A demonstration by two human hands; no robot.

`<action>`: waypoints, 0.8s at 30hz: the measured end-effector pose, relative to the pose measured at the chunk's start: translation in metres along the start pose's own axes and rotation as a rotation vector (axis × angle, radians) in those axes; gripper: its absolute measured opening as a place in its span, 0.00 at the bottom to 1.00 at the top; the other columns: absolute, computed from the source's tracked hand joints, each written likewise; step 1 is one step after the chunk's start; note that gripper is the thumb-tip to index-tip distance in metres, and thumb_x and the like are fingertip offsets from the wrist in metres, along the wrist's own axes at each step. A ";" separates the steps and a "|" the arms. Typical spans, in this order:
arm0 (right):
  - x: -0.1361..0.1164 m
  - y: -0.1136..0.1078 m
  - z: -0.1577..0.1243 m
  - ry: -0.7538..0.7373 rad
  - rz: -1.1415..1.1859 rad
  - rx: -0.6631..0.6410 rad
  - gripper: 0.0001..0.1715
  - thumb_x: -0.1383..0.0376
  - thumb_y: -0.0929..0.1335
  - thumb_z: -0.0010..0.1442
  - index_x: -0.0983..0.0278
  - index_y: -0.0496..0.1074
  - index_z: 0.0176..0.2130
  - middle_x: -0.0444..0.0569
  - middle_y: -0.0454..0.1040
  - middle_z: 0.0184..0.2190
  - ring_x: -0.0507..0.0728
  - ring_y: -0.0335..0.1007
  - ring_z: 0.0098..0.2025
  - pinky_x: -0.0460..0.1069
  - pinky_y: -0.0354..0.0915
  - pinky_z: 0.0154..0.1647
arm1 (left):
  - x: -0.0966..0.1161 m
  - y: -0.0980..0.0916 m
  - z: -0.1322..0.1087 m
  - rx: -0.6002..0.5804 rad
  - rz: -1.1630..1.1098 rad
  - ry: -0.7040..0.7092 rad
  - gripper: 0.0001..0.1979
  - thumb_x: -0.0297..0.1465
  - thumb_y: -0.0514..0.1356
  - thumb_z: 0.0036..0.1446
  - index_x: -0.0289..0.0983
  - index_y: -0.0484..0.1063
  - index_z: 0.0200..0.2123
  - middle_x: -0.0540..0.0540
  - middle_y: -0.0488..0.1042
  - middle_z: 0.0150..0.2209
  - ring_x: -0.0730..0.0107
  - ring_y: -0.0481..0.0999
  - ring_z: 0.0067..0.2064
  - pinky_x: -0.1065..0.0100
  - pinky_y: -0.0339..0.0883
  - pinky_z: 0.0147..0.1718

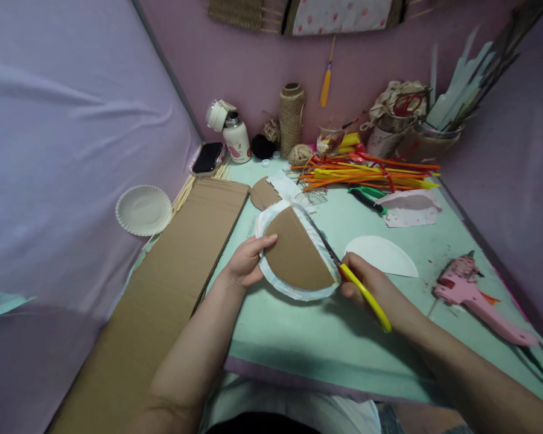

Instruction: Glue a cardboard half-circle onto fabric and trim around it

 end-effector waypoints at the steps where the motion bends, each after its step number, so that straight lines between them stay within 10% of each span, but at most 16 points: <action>1: 0.001 0.000 0.000 0.006 -0.002 0.006 0.30 0.38 0.68 0.49 0.59 0.58 0.29 0.40 0.60 0.22 0.53 0.53 0.25 0.49 0.53 0.25 | 0.000 0.000 0.000 -0.001 0.005 -0.004 0.13 0.28 0.63 0.56 0.29 0.78 0.44 0.40 0.83 0.37 0.53 0.81 0.49 0.59 0.73 0.53; 24: -0.004 0.002 -0.003 -0.036 -0.055 -0.015 0.29 0.37 0.64 0.54 0.58 0.57 0.32 0.41 0.62 0.23 0.54 0.55 0.25 0.50 0.55 0.26 | -0.008 0.006 -0.001 -0.077 0.005 -0.061 0.15 0.28 0.66 0.53 0.29 0.77 0.45 0.41 0.83 0.35 0.58 0.84 0.41 0.65 0.77 0.43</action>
Point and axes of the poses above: each hand's wrist, its own z-axis towards the middle knuckle, its own y-axis out of the palm, x = y × z, the point moved 6 cm from there along z, towards the middle knuckle
